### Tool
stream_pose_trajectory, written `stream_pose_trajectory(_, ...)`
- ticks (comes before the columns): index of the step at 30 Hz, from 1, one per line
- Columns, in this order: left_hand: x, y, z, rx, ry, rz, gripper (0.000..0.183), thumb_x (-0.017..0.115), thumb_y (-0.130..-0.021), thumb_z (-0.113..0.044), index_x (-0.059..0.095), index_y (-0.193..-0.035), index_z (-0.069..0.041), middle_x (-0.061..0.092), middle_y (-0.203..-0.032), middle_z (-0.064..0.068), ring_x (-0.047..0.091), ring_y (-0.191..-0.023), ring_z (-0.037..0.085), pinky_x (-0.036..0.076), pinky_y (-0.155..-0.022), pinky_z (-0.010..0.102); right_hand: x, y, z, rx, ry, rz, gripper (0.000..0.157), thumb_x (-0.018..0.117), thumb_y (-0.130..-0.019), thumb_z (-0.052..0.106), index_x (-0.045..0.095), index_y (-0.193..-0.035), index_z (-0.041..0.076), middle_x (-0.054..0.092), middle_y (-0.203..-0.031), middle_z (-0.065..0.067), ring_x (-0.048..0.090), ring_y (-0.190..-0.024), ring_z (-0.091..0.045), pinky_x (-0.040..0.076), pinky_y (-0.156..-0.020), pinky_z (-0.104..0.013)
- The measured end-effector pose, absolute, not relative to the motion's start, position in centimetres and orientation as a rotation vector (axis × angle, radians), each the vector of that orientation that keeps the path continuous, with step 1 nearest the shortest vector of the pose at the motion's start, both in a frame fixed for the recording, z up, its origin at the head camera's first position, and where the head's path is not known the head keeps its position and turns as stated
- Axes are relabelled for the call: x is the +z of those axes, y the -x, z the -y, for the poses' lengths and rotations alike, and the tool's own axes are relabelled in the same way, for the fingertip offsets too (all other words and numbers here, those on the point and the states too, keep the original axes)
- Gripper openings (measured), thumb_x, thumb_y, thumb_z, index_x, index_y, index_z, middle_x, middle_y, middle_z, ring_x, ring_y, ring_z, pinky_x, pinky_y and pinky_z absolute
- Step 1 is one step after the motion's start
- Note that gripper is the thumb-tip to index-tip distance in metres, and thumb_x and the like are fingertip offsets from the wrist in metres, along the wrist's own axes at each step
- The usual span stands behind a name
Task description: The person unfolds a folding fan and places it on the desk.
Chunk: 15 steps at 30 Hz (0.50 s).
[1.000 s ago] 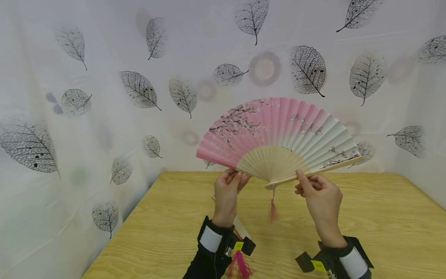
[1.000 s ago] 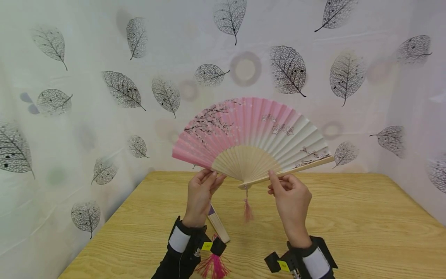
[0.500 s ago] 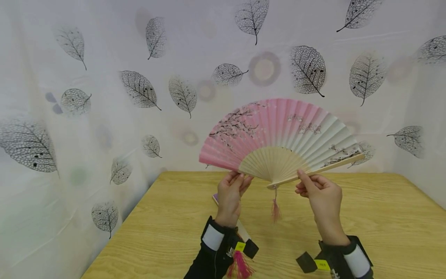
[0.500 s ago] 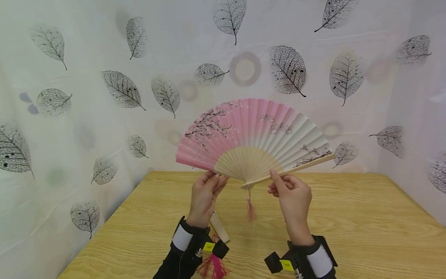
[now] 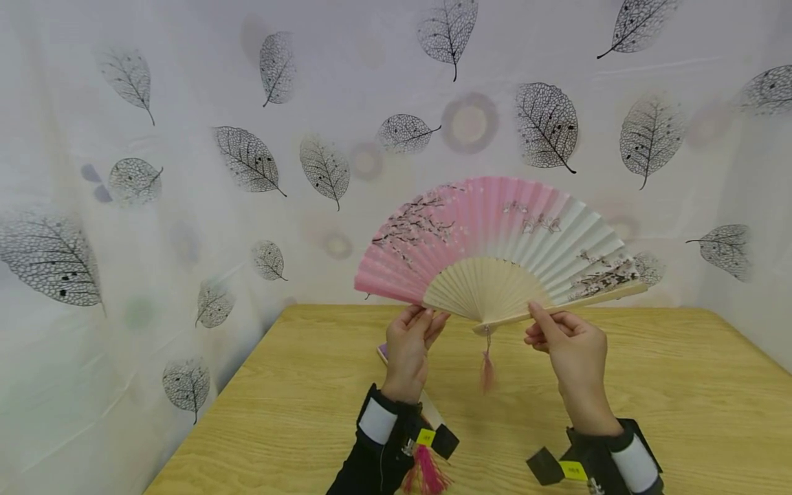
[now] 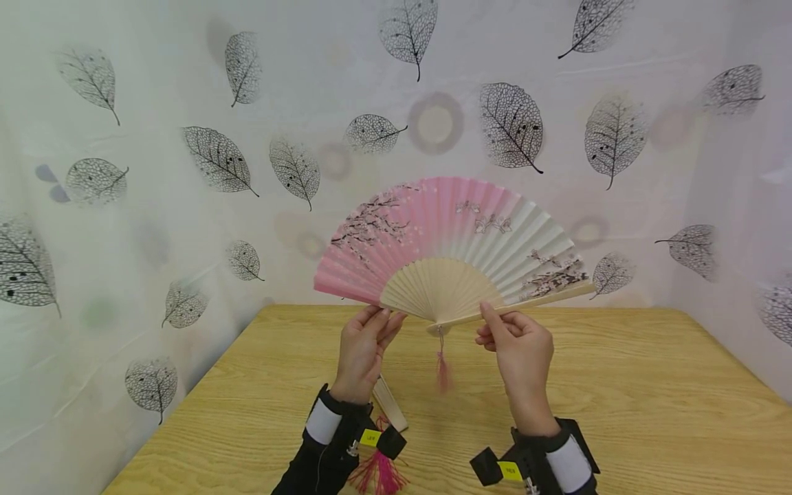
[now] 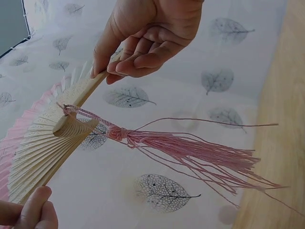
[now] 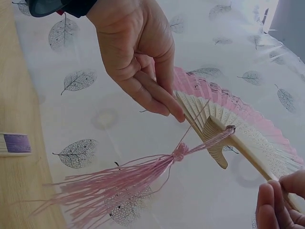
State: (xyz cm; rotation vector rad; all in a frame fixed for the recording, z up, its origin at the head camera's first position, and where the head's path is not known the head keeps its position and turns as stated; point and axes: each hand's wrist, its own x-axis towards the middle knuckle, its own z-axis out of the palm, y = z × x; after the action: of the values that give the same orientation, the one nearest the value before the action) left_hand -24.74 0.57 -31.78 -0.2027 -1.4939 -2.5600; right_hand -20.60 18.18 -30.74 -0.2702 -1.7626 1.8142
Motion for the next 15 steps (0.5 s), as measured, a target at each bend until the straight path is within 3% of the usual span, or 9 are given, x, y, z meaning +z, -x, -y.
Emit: stream_pose_trajectory(15,-31.64,24.8,-0.27,-2.573,0.177,1.476,0.027,0.049,-0.087,-0.003,0.048,-0.112,0.009,0.058,-0.095,0.013,0.062,-0.087,0.019,0.052,-0.078,0.027,-30.75,20.57,-18.28,1.866,0.276,1.749,0.031,0.068,-0.073,0.034,0.062,-0.072,0.004,0.06,-0.051,0.006,0.059,-0.05,-0.013,0.051,-0.048,-0.018)
